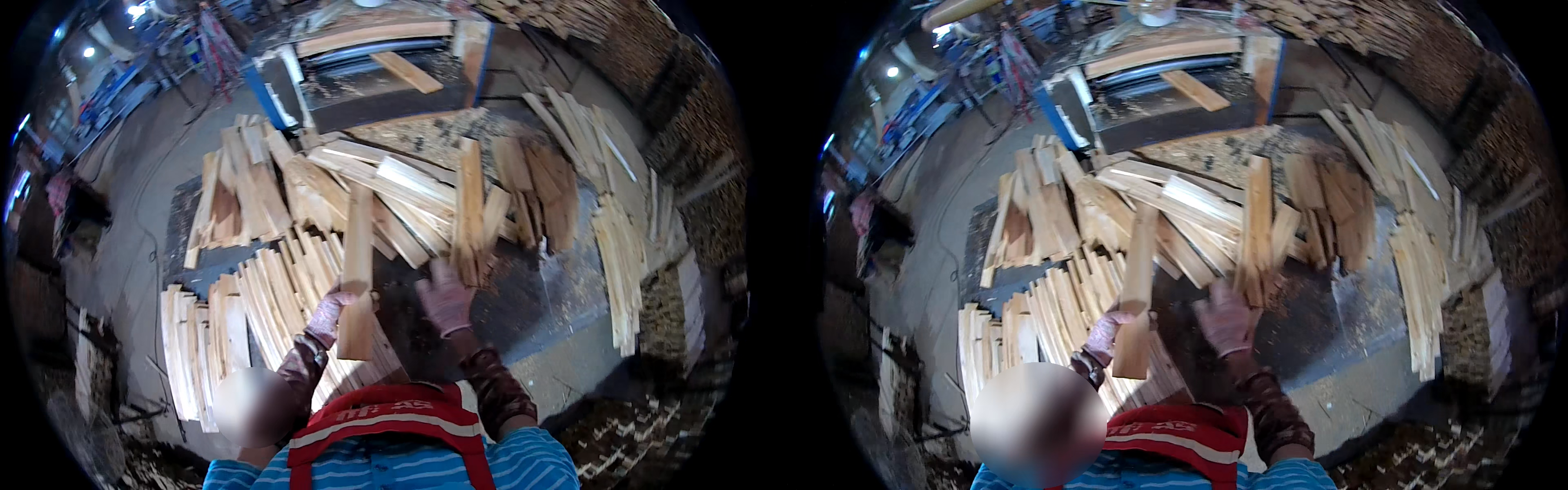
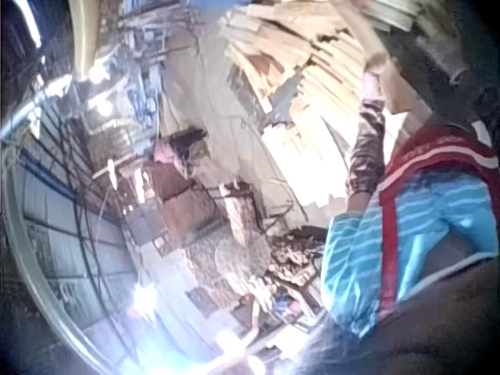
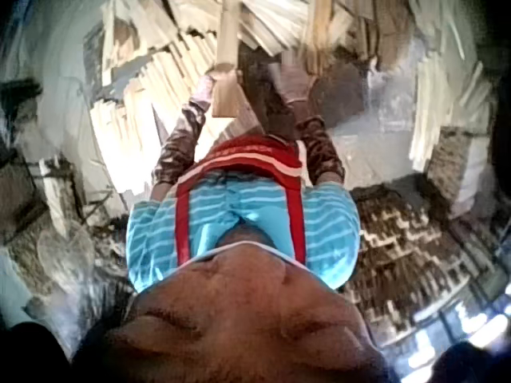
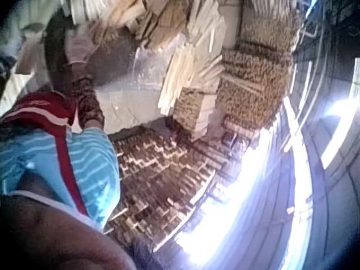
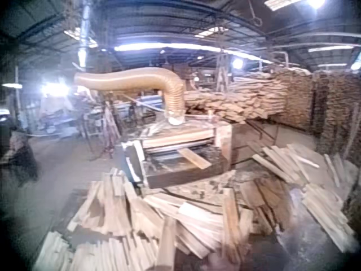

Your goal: The person sorts wooden planks in a workshop, picking up pieces from a pile on a table and stacking them neatly. The person handles the wood by hand, occasionally moving to a larger stack in the background to place sorted pieces.

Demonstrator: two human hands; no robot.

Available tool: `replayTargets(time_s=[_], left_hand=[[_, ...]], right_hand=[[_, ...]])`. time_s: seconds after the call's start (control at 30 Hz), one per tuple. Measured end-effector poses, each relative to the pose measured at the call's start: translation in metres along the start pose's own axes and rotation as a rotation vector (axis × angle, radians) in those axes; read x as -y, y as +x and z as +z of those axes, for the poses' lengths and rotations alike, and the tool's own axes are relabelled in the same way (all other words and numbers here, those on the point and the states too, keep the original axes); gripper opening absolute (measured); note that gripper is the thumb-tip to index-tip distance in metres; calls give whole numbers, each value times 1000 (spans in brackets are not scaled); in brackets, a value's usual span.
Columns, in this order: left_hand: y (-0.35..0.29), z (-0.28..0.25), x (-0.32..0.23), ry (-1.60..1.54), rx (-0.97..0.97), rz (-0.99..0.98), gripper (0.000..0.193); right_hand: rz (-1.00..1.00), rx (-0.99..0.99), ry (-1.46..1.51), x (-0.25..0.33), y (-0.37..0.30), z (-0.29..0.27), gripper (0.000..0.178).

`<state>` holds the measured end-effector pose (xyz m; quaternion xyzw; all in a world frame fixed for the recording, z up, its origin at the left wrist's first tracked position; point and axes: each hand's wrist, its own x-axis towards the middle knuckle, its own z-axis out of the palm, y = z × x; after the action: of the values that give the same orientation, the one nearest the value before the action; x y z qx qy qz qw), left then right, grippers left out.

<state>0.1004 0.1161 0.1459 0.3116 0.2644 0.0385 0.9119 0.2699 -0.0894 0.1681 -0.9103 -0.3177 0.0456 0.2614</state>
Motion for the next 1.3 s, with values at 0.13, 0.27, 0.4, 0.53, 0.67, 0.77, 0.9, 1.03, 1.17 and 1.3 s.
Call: replayTargets(time_s=[0.13,0.27,0.4,0.53,0.67,0.77,0.9,1.03,1.17,1.3], left_hand=[[-14,9,-10,-83,80,7,75],[-32,-4,-10,6,6,72,75],[-50,-28,-8,103,-111,92,69],[-68,-70,-2,201,-212,89,72],[-105,-98,-6,435,-266,241,77],[-138,-125,-3,209,-199,351,80],[-198,-169,12,263,-325,436,77],[-224,-115,-8,277,-465,382,65],[-242,-127,4,240,-514,422,61],[-238,-133,-5,313,-592,377,61]], right_hand=[[400,-144,-97,-119,31,30,96],[532,56,58,-119,25,16,96],[442,50,270,-70,-20,-5,95],[421,371,191,-44,-57,3,84],[255,353,-14,-44,-42,6,67],[-106,93,-467,-94,-10,41,55],[-606,134,-664,-68,39,42,46],[-831,235,-804,-105,70,75,40],[-978,518,-843,-75,91,64,29],[-1042,643,-805,-91,107,49,30]])
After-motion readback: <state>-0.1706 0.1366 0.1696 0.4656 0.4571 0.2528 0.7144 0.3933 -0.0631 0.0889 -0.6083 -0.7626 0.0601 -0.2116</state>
